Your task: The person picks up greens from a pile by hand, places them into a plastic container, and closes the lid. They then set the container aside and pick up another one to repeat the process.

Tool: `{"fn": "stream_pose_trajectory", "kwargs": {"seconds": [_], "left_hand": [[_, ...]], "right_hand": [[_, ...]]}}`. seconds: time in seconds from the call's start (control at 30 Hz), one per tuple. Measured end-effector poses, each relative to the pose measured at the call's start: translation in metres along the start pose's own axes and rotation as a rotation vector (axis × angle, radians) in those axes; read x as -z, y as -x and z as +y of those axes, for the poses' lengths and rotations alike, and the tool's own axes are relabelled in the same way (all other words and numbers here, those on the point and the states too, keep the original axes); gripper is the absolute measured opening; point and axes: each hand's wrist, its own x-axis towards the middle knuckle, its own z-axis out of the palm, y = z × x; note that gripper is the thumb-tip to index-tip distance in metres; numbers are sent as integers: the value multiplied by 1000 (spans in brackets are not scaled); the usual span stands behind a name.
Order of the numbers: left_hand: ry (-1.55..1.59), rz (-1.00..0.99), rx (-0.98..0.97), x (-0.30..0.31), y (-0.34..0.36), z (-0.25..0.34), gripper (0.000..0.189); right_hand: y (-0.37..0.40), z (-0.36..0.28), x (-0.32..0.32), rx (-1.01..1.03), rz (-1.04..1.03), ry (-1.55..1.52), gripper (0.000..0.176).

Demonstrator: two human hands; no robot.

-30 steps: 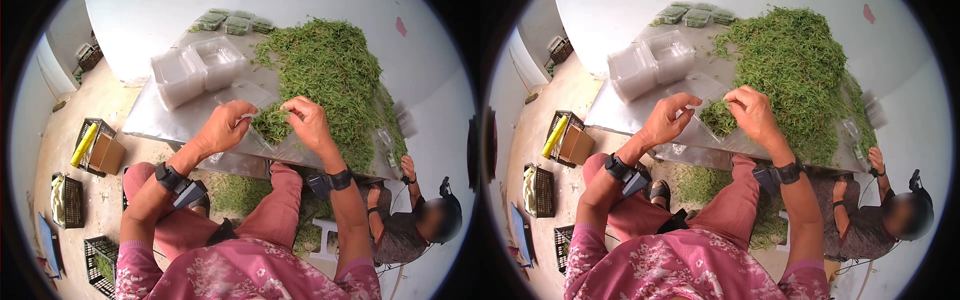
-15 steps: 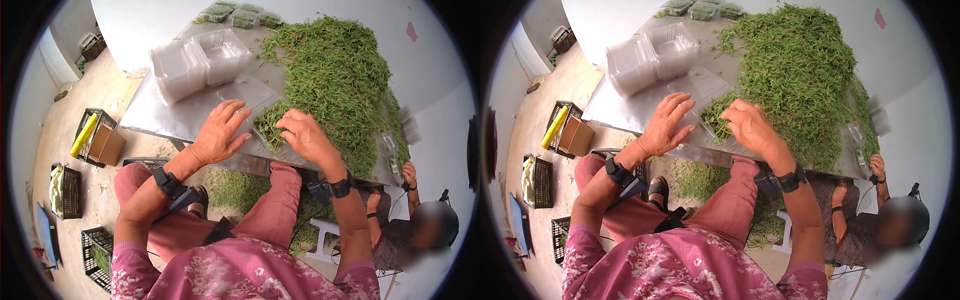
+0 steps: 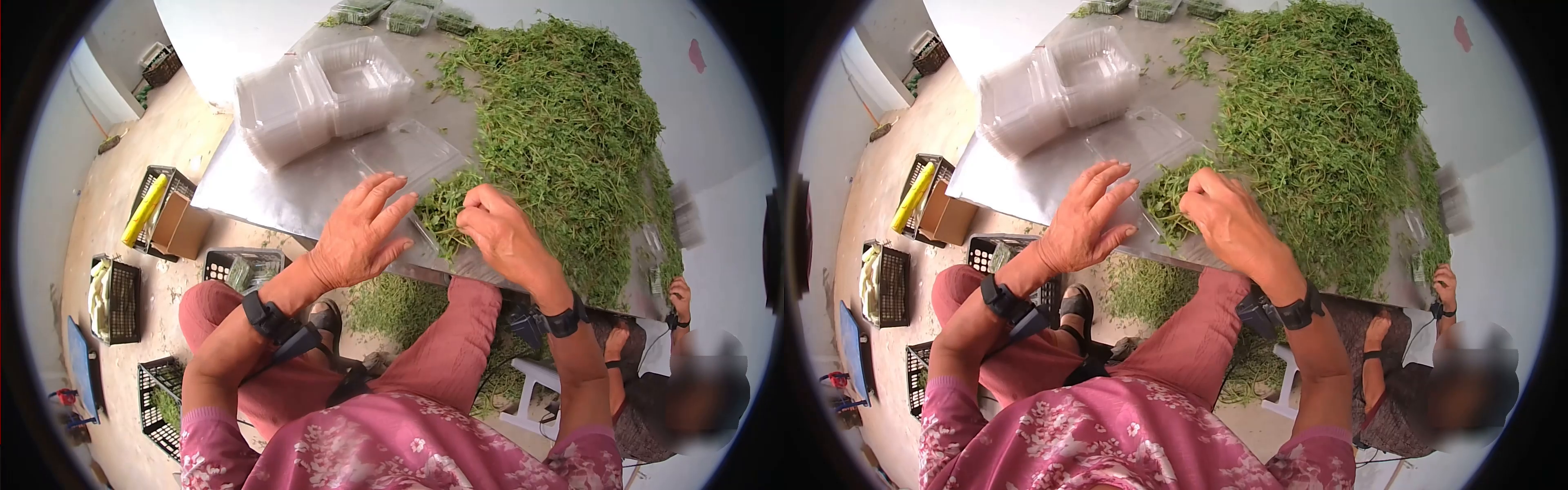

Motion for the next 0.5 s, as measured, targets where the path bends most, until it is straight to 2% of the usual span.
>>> {"fn": "stream_pose_trajectory", "kwargs": {"seconds": [0.1,0.2,0.4,0.5], "left_hand": [[7,-15,6,3,-1,4,61],[12,-29,28,4,3,8,63],[25,-56,51,10,8,20,69],[37,-43,52,10,6,26,71]], "right_hand": [[-1,0,7,5,33,-51,13],[-3,-3,16,-7,47,-58,8],[-7,0,25,107,49,36,8],[-5,6,19,116,-105,175,7]]}}
